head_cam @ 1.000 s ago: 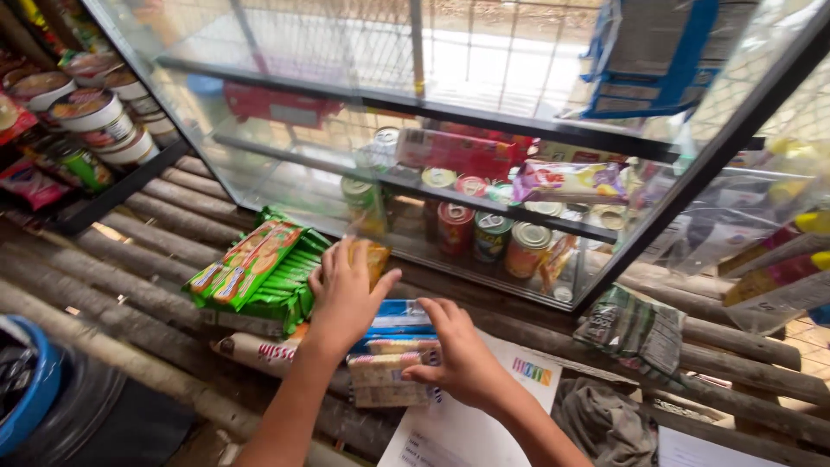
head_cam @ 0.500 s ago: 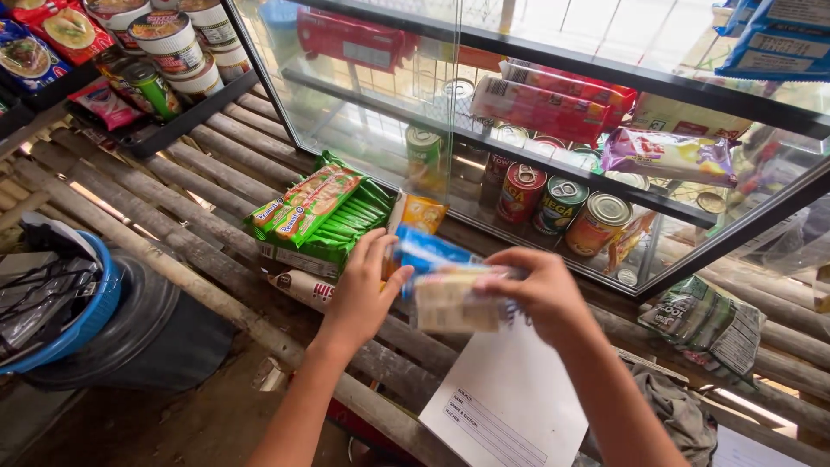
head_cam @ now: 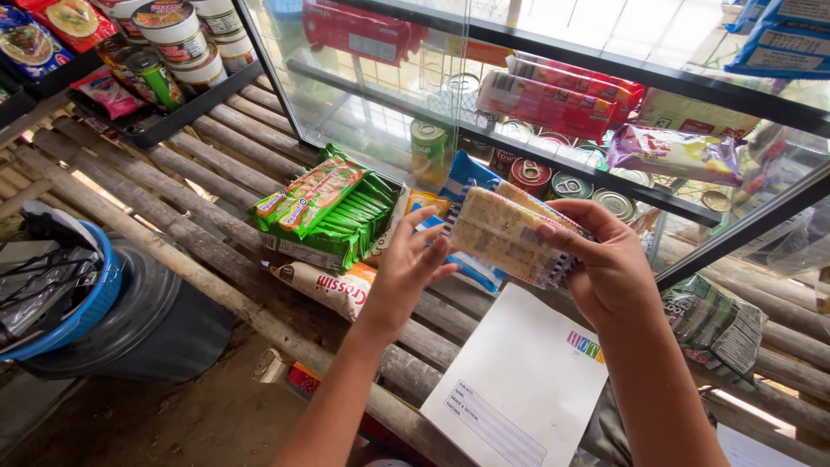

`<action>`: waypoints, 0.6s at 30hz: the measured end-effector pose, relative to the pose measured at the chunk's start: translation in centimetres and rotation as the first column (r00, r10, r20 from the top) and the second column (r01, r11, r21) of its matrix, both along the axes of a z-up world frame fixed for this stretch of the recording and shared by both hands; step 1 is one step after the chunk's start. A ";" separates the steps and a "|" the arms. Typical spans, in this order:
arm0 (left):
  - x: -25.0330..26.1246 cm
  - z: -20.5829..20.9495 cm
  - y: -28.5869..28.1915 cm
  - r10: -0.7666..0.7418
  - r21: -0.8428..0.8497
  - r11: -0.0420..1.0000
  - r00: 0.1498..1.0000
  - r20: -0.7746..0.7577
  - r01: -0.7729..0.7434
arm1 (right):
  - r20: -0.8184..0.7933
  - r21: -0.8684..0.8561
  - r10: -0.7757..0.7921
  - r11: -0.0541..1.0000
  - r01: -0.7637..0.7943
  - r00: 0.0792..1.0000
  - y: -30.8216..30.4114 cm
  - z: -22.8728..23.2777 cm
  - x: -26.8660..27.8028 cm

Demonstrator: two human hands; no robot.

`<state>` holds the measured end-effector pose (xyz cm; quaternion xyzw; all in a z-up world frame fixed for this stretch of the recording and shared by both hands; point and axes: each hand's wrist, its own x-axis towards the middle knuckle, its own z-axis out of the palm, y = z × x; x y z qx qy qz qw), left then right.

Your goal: Organize and restock snacks and biscuits in a small glass display case and on bamboo shelves.

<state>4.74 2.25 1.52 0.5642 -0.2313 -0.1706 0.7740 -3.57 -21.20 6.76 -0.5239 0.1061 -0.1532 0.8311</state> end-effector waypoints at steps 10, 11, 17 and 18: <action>-1.6 -2.4 -1.5 -0.063 -0.379 0.921 0.931 -0.360 -0.084 | 0.064 -0.190 0.138 0.974 -0.123 0.988 4.4 0.2 -1.4; -1.6 -2.1 -1.0 -0.061 -0.379 0.921 0.930 -0.361 -0.087 | 0.063 -0.189 0.140 0.974 -0.126 0.988 4.4 0.4 -1.4; -1.4 -2.1 0.2 -0.201 -0.445 0.895 0.924 -0.326 0.038 | -0.074 -0.048 0.305 0.950 -0.309 0.949 3.3 -0.1 -1.2; -1.4 -2.0 0.2 -0.186 -0.402 0.915 0.925 -0.331 0.040 | -0.115 -0.044 0.308 0.948 -0.314 0.945 3.1 -0.6 -1.1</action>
